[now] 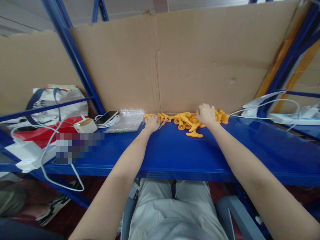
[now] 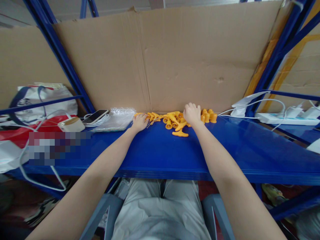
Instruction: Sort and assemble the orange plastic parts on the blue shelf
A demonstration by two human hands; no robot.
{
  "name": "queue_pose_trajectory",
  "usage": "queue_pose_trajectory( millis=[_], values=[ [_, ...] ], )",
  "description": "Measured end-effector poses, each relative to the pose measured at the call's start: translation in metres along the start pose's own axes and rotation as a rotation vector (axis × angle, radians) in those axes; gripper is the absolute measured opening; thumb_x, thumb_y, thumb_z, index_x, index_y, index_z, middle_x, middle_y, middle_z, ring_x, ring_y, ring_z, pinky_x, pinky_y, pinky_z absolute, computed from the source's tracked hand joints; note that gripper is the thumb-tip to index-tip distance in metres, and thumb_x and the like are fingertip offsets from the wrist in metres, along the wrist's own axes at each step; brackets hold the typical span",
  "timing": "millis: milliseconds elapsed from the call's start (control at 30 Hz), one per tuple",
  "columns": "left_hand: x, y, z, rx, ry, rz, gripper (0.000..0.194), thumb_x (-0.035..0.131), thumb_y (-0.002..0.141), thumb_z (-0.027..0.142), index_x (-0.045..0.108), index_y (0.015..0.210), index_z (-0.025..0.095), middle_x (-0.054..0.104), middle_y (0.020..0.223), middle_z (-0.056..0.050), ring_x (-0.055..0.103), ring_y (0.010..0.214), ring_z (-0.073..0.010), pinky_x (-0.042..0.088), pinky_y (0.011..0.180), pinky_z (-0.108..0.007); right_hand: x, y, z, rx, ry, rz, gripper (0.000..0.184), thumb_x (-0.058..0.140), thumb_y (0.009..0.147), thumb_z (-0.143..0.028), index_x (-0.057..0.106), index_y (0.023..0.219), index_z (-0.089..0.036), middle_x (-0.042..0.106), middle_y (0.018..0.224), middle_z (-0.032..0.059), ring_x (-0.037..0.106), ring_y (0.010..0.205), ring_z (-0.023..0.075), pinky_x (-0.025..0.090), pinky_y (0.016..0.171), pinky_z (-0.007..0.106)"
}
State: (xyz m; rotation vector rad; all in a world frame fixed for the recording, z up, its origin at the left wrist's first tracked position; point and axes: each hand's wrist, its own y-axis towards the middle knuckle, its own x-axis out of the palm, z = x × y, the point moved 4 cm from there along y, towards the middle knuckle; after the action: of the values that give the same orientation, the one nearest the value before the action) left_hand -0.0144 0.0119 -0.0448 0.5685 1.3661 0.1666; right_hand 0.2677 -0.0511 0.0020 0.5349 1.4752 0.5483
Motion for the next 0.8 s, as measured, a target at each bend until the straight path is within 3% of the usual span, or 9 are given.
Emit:
queue_pose_trajectory(
  millis=[67,167,300,533,800],
  values=[
    [0.0,0.0,0.007,0.114,-0.024,0.022,0.041,0.041,0.099,0.031,0.065,0.133,0.024,0.058,0.149,-0.01,0.049,0.14,-0.0309,0.038,0.116,-0.056,0.0,-0.001,-0.018,-0.136,0.017,-0.06,0.036,0.036,0.099,-0.022,0.068,0.111,-0.011,0.069,0.114,0.0221,0.06,0.111,0.0335,0.039,0.091,0.043],
    [0.004,-0.001,0.021,0.282,-0.029,-0.051,0.044,0.043,0.098,0.028,0.063,0.138,0.024,0.058,0.15,-0.009,0.051,0.14,-0.0277,0.04,0.117,-0.051,0.004,-0.006,-0.041,-0.306,0.04,-0.206,0.035,0.039,0.101,-0.026,0.067,0.116,-0.011,0.071,0.116,0.0204,0.063,0.111,0.0318,0.041,0.089,0.039],
    [0.012,-0.004,0.036,0.427,0.015,-0.185,0.042,0.045,0.096,0.021,0.07,0.129,0.021,0.065,0.142,-0.008,0.057,0.134,-0.0257,0.043,0.115,-0.046,0.009,-0.01,-0.053,-0.356,0.042,-0.287,0.034,0.043,0.101,-0.026,0.063,0.123,-0.01,0.07,0.126,0.0194,0.063,0.117,0.0312,0.042,0.09,0.038],
    [0.007,-0.008,0.049,0.44,0.014,-0.162,0.031,0.048,0.091,0.016,0.076,0.103,0.016,0.076,0.114,-0.012,0.069,0.113,-0.026,0.053,0.104,-0.04,0.012,-0.01,-0.05,-0.322,0.053,-0.287,0.034,0.045,0.101,-0.028,0.062,0.125,-0.011,0.069,0.13,0.0182,0.063,0.12,0.0317,0.044,0.093,0.039],
    [0.016,-0.006,0.042,0.351,-0.076,-0.186,0.032,0.048,0.093,0.02,0.065,0.12,0.015,0.071,0.127,-0.014,0.065,0.121,-0.0266,0.049,0.109,-0.043,0.012,-0.01,-0.051,-0.303,0.05,-0.278,0.035,0.047,0.101,-0.029,0.062,0.127,-0.012,0.07,0.129,0.0191,0.065,0.117,0.0315,0.046,0.091,0.039]
  ],
)
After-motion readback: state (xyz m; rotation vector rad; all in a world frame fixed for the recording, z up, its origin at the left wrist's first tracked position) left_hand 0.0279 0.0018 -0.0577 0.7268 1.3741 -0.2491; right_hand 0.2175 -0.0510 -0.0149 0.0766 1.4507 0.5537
